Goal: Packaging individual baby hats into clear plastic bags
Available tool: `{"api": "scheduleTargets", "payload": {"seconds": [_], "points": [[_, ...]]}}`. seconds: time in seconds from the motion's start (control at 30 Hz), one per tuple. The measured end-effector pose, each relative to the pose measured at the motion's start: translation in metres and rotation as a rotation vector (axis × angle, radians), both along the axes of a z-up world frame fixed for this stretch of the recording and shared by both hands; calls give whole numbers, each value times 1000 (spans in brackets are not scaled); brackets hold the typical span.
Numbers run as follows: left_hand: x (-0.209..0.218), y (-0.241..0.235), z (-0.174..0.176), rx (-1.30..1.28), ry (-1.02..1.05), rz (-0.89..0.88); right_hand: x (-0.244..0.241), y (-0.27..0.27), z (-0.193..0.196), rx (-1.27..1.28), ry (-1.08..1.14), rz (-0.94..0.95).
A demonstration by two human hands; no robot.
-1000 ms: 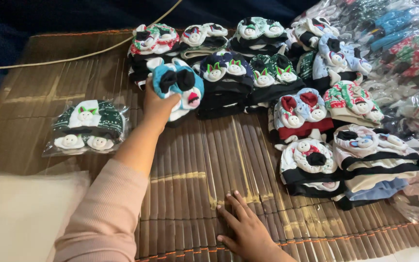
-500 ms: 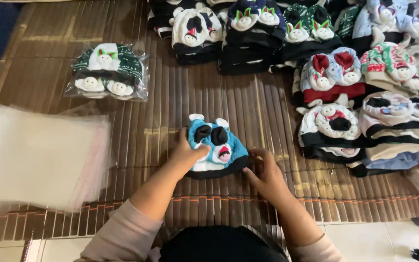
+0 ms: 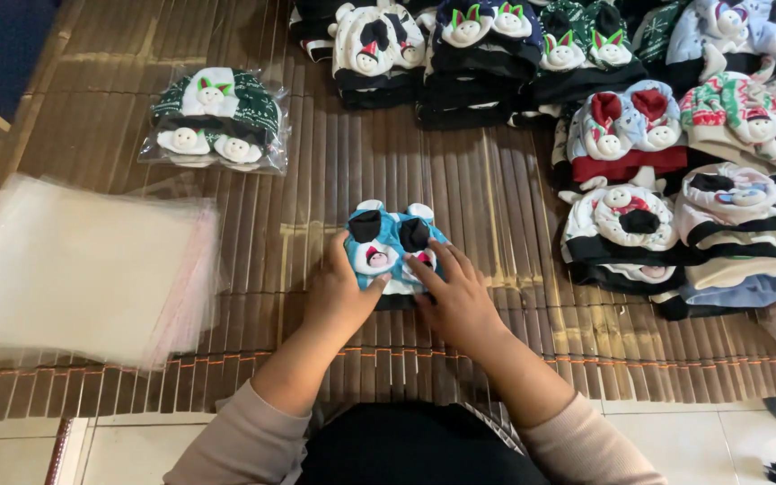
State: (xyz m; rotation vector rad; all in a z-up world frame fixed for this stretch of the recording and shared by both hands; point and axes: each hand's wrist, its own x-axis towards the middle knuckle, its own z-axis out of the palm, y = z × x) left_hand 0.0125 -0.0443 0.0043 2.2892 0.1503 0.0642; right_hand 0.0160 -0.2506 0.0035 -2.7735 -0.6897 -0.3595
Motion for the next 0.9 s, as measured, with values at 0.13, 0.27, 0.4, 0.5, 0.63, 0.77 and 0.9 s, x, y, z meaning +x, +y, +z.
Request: {"api": "scheduleTargets", "payload": {"seconds": [0.13, 0.27, 0.4, 0.5, 0.63, 0.77, 0.9], "points": [[19, 13, -33, -162, 26, 126, 21, -1, -26, -73, 27, -53], [8, 17, -33, -63, 47, 109, 25, -7, -21, 106, 8, -67], [-5, 13, -13, 511, -325, -11, 28, -25, -9, 627, 205, -118], [-6, 12, 5, 501, -582, -325, 25, -48, -16, 1085, 384, -226], [-4, 7, 0, 523, -480, -552, 8, -37, 39, 1493, 536, -377], [1, 4, 1, 583, -251, -596, 2, -58, 31, 1664, 579, -418], [11, 6, -27, 682, -555, -529, -10, -65, 35, 1690, 599, -445]]}}
